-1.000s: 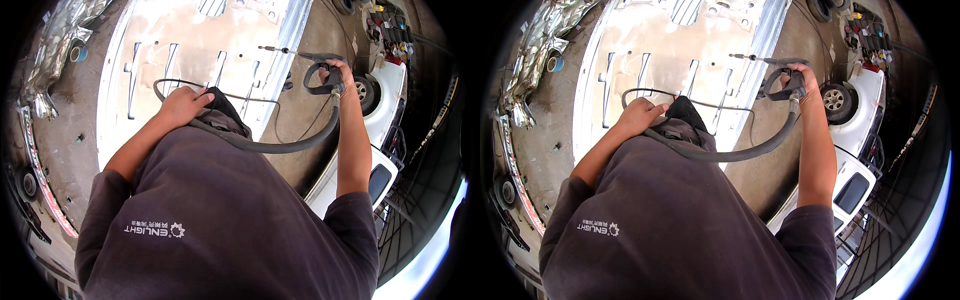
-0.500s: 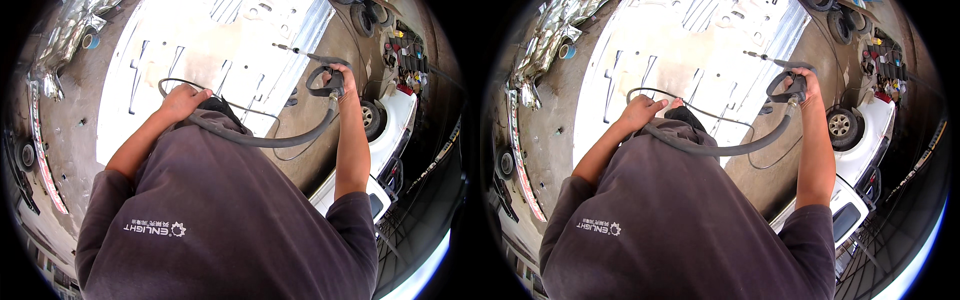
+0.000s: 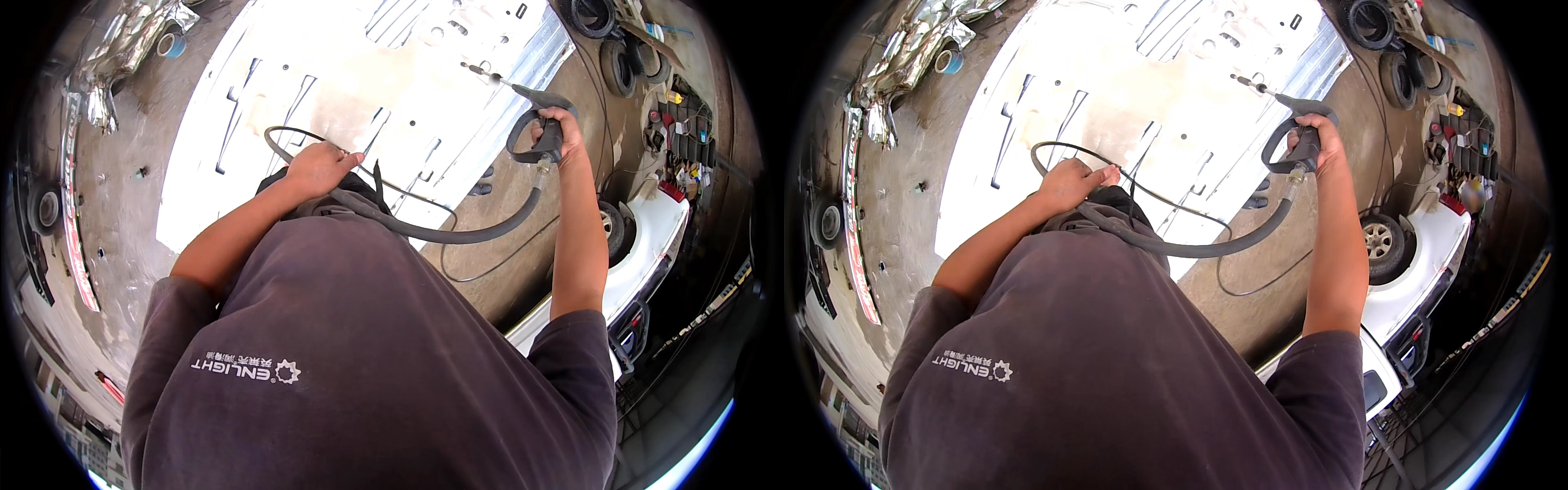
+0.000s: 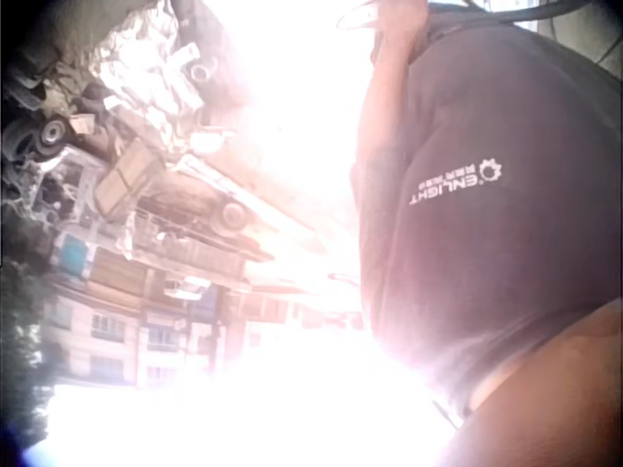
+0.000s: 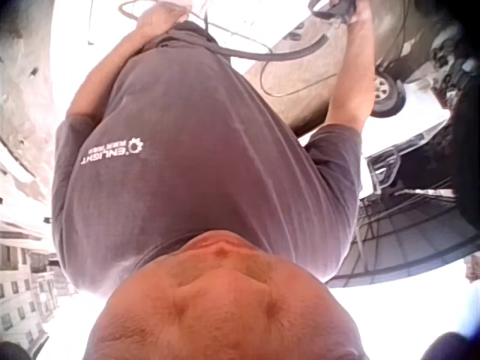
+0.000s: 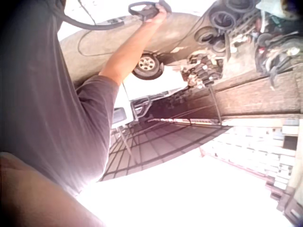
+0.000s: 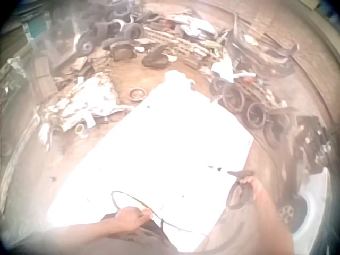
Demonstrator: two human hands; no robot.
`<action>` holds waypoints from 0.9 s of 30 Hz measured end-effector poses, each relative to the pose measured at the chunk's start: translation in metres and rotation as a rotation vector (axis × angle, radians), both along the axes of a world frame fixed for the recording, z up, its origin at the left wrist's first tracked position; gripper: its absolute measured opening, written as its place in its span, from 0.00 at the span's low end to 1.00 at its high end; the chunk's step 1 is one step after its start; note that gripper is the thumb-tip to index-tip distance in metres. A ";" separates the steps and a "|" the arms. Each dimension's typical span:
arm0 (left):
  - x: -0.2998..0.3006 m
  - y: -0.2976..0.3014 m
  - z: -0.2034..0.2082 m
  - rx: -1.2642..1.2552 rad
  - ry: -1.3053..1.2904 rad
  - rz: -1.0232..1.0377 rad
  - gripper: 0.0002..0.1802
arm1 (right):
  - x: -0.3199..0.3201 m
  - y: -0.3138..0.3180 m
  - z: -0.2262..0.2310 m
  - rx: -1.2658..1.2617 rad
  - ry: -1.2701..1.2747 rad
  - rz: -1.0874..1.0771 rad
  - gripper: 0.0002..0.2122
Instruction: The person uses a high-pressure water spray gun to clean the surface of a white car hood. The person systematically sprays water across the hood, moving the nozzle back and forth to rinse the surface.
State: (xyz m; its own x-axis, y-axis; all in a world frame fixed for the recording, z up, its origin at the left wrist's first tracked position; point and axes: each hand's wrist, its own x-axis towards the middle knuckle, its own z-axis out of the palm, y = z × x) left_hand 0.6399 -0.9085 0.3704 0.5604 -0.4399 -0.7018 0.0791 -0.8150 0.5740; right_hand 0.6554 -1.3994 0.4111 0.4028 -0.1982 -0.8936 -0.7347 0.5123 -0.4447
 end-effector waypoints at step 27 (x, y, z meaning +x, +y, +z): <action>0.108 0.116 -0.202 -0.249 0.167 -0.635 0.29 | -0.044 0.118 0.023 -0.396 0.288 0.192 0.06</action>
State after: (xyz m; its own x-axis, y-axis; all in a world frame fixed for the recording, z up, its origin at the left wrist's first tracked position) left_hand 0.7474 -0.7920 0.1684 0.0355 -0.8052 -0.5919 -0.2656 -0.5786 0.7712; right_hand 0.6119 -1.2819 0.4341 0.2143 -0.4897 -0.8452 -0.9198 0.1899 -0.3433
